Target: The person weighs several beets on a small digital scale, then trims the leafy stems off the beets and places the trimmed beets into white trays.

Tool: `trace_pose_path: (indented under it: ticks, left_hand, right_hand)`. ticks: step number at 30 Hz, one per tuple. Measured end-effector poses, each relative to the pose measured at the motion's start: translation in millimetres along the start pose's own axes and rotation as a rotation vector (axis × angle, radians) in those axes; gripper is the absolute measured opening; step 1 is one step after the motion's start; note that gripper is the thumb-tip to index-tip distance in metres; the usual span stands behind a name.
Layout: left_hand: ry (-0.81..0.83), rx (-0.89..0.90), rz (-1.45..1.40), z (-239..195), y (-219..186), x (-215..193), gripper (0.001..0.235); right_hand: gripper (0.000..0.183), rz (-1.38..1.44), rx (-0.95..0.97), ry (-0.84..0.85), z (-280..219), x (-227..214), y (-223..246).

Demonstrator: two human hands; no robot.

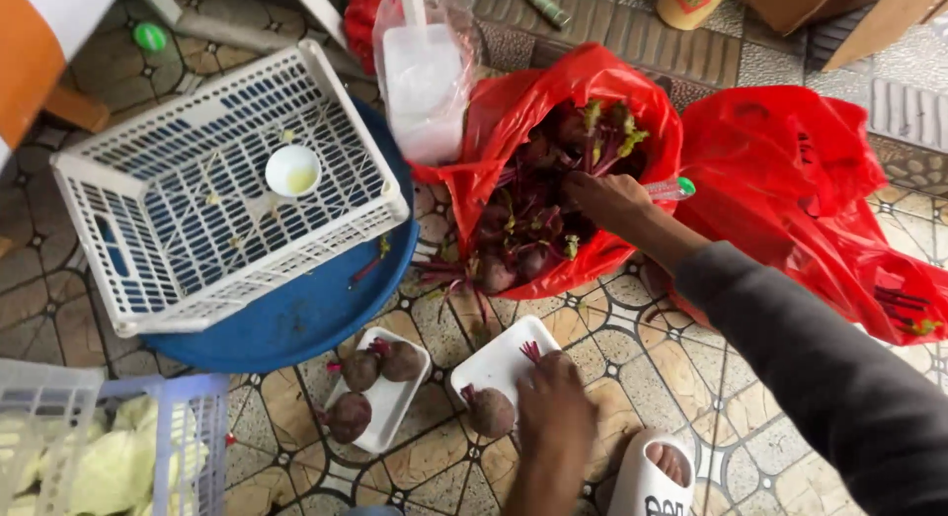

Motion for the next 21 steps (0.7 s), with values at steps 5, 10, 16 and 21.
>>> trace_pose_path:
  ticks: [5,10,16,21]
  left_hand:
    - [0.050,0.444,-0.374,-67,-74,-6,0.050]
    - [0.003,0.265,-0.025,-67,-49,71,0.079]
    - [0.061,0.189,-0.091,-71,-36,44,0.080]
    - [0.088,0.183,-0.086,-76,-35,51,0.080]
  right_hand:
    - [0.028,0.122,-0.110,-0.069,26,-52,61]
    - [0.023,0.475,-0.375,0.271,0,-26,151]
    - [0.030,0.226,-0.006,0.285,-4,56,108]
    - [0.066,-0.111,-0.124,0.362,-23,102,122]
Point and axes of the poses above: each hand's wrist, its own z-axis towards the middle knuckle, its own x-axis out of the palm, y = z × x, the point moved 10 cm from there along z, towards the middle knuckle, and after that the axes turned 10 degrees about -y, right-handed, at the moved point
